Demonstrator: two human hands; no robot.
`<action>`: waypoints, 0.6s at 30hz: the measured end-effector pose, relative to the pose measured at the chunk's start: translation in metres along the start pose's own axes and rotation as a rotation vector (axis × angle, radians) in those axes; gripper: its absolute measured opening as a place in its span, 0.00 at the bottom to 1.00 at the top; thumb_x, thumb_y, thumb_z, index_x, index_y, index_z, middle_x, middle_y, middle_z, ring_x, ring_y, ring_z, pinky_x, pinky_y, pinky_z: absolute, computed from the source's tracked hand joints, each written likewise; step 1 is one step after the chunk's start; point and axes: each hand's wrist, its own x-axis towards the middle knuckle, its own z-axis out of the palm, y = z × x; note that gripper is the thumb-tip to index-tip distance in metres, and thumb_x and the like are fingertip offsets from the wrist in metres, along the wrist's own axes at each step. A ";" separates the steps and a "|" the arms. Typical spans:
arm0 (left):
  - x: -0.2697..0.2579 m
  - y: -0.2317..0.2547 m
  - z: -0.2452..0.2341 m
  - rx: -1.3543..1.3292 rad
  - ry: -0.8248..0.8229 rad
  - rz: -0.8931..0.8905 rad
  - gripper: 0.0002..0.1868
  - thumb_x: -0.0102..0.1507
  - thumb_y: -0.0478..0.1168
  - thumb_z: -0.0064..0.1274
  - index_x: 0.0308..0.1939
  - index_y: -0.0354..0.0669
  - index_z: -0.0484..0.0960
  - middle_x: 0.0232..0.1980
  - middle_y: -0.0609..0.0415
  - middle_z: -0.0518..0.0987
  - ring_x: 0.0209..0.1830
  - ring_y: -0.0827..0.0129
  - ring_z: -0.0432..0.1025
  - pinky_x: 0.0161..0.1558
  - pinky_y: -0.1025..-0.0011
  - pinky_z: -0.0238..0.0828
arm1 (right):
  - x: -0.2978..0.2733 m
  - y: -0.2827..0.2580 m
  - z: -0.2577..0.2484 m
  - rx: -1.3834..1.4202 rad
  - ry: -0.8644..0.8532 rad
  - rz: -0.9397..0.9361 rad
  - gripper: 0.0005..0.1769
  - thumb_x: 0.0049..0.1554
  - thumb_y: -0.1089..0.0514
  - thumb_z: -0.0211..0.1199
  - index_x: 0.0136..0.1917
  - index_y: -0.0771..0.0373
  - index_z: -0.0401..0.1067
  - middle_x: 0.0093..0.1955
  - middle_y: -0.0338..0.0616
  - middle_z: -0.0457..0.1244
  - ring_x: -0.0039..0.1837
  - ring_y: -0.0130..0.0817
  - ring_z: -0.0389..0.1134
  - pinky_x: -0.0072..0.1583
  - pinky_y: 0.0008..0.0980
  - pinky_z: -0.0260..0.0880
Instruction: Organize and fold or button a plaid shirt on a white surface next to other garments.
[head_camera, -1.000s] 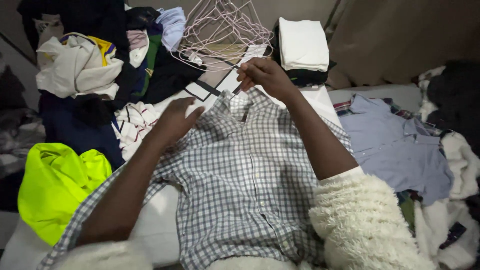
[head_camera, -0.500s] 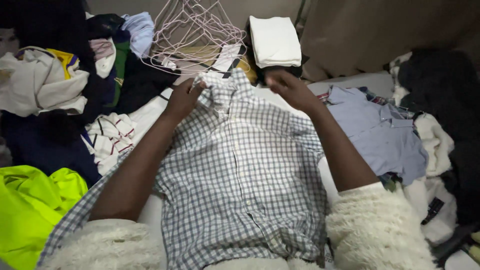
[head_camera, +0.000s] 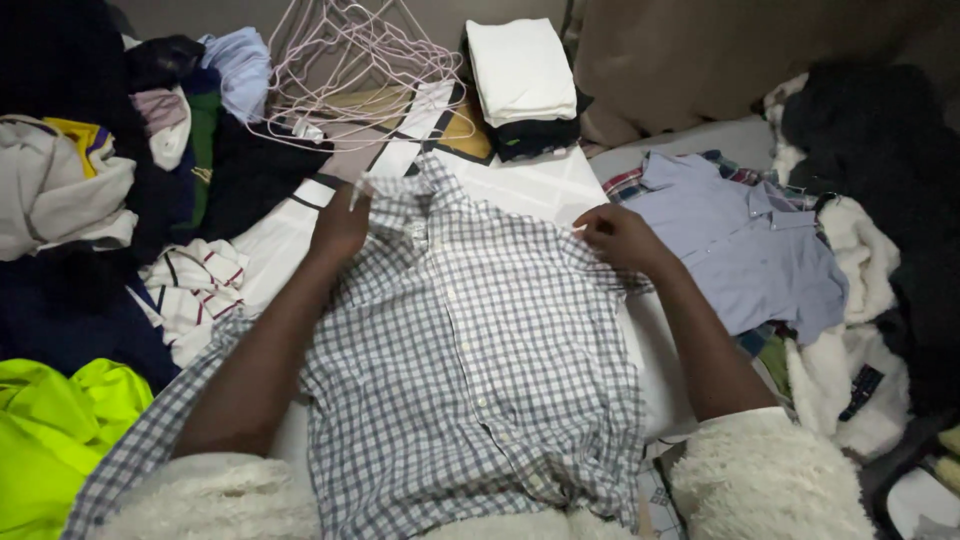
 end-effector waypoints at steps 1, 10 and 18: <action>0.006 -0.015 0.005 0.002 -0.001 -0.004 0.30 0.72 0.61 0.41 0.63 0.39 0.75 0.58 0.33 0.79 0.59 0.39 0.72 0.56 0.50 0.69 | 0.000 0.003 0.000 0.001 -0.004 0.001 0.19 0.61 0.49 0.64 0.60 0.59 0.79 0.48 0.50 0.72 0.43 0.42 0.65 0.46 0.45 0.68; 0.086 0.003 0.039 0.322 -0.067 0.196 0.29 0.67 0.61 0.51 0.46 0.35 0.84 0.46 0.36 0.83 0.50 0.44 0.78 0.55 0.51 0.73 | 0.002 0.015 0.014 -0.001 0.077 -0.166 0.15 0.60 0.53 0.67 0.54 0.66 0.78 0.48 0.48 0.68 0.45 0.35 0.70 0.46 0.38 0.72; 0.226 -0.060 0.186 0.532 -0.372 0.356 0.23 0.74 0.54 0.49 0.51 0.36 0.86 0.46 0.33 0.84 0.46 0.41 0.78 0.48 0.49 0.74 | -0.009 0.021 0.011 -0.033 0.127 -0.206 0.17 0.57 0.63 0.63 0.60 0.63 0.75 0.49 0.47 0.72 0.49 0.35 0.73 0.53 0.37 0.75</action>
